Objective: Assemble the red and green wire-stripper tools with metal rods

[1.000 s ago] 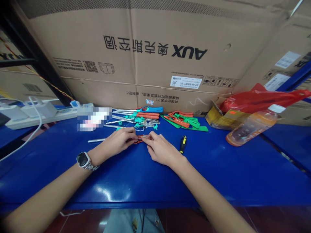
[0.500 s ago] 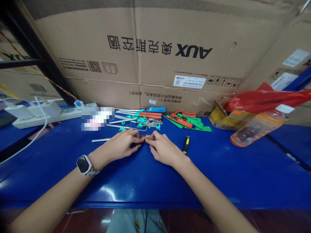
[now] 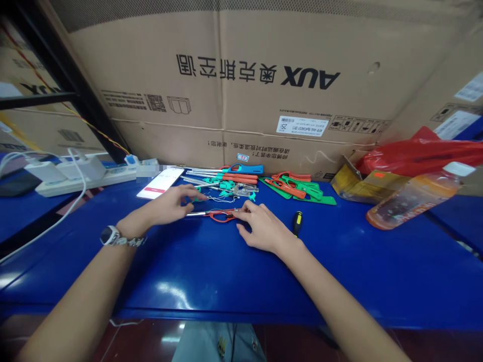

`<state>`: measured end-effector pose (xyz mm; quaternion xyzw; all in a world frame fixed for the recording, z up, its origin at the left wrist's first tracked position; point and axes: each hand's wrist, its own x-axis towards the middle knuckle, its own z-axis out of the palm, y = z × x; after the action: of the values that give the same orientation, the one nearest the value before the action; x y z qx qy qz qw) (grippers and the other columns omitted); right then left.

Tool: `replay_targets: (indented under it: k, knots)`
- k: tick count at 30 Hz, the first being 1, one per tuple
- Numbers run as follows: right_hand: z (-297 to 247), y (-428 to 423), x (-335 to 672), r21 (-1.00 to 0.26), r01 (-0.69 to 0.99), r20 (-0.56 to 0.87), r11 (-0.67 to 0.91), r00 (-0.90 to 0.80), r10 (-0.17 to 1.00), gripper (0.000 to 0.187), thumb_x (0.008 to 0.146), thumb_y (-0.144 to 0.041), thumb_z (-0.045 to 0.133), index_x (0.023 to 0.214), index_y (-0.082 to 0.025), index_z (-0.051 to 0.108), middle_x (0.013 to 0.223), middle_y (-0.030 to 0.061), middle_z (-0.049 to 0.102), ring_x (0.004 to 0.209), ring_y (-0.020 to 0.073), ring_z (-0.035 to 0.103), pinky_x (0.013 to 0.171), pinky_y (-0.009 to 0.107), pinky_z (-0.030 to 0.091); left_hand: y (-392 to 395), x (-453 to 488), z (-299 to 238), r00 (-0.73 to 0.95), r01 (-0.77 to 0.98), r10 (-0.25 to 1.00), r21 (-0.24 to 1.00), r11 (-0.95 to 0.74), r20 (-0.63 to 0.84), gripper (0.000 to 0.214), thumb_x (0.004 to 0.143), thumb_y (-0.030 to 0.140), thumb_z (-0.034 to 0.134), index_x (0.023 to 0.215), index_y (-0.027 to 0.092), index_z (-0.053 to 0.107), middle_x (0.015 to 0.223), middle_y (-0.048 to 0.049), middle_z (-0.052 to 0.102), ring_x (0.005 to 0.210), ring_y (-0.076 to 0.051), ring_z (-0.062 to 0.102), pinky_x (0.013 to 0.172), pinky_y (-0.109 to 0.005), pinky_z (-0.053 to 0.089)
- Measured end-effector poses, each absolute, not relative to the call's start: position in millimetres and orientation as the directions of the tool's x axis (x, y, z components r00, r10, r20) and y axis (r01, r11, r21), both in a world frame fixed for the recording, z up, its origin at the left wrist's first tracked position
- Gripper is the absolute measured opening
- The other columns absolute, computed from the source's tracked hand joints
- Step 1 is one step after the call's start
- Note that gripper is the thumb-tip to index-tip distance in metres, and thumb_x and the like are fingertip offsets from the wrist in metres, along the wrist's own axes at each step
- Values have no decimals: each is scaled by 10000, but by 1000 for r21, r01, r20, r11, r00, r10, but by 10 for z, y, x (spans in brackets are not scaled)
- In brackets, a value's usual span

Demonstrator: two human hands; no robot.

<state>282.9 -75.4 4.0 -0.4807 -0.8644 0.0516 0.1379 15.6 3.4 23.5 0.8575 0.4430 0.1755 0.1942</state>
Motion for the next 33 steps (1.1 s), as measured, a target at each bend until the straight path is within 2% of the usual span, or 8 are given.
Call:
replay_targets:
  k: [3,6,9,11,14,21,27,33]
  knots:
    - [107,-723,2758,-166,825,234,540,-499,834,342,967,-266,510,1272,-231,660,1032,90,607,880,210,575,823,383,425,22,138,212,577,672,816,543,-504,43,379,731,166,598,1086,174,730,1073,-74,724,921,-219,664,823,-332,535]
    - [175,-635,2624,-126,805,291,580,-529,797,328,980,-271,494,1249,-192,664,1047,108,596,966,236,560,835,390,409,25,128,184,610,661,792,557,-502,-9,334,733,225,661,1056,178,735,1015,-61,741,888,-215,674,796,-317,530]
    - [202,-516,2465,-104,784,264,612,-572,777,333,996,-335,488,1242,-193,663,1054,121,595,1008,258,531,862,411,393,59,118,148,642,635,767,567,-524,-10,230,769,203,631,964,185,752,895,-39,747,801,-191,668,727,-285,513]
    - [188,-452,2381,-103,775,228,623,-592,773,312,1007,-368,472,1131,-203,706,1012,109,588,978,246,524,865,411,383,84,121,116,647,620,762,578,-531,6,196,783,185,613,917,181,756,855,-36,746,769,-181,663,699,-270,503]
    - [135,-409,2325,-121,758,216,641,-611,762,288,1013,-342,471,1039,-213,727,965,84,575,961,223,518,857,392,375,108,141,62,649,604,760,587,-539,30,177,779,169,618,889,174,756,839,-42,743,753,-177,658,685,-266,497]
    - [28,-466,2357,-200,736,255,647,-598,760,270,1003,-286,491,1124,-224,724,1015,83,576,979,219,517,828,370,404,94,207,6,631,601,773,589,-540,66,154,761,112,618,862,154,727,818,-49,723,736,-174,646,684,-275,494]
    - [-56,-482,2318,-235,747,335,622,-538,773,222,966,-219,559,1091,-217,744,1100,94,621,1058,242,522,873,394,413,64,221,32,644,594,763,588,-549,61,150,779,132,629,893,164,722,824,-39,718,719,-162,639,657,-263,482]
    - [-157,-460,2285,-299,749,372,591,-478,795,236,950,-140,569,1056,-218,764,915,58,652,888,188,569,802,339,414,-4,261,130,626,616,780,613,-496,2,101,788,164,668,858,159,741,754,-28,725,672,-162,638,631,-263,468]
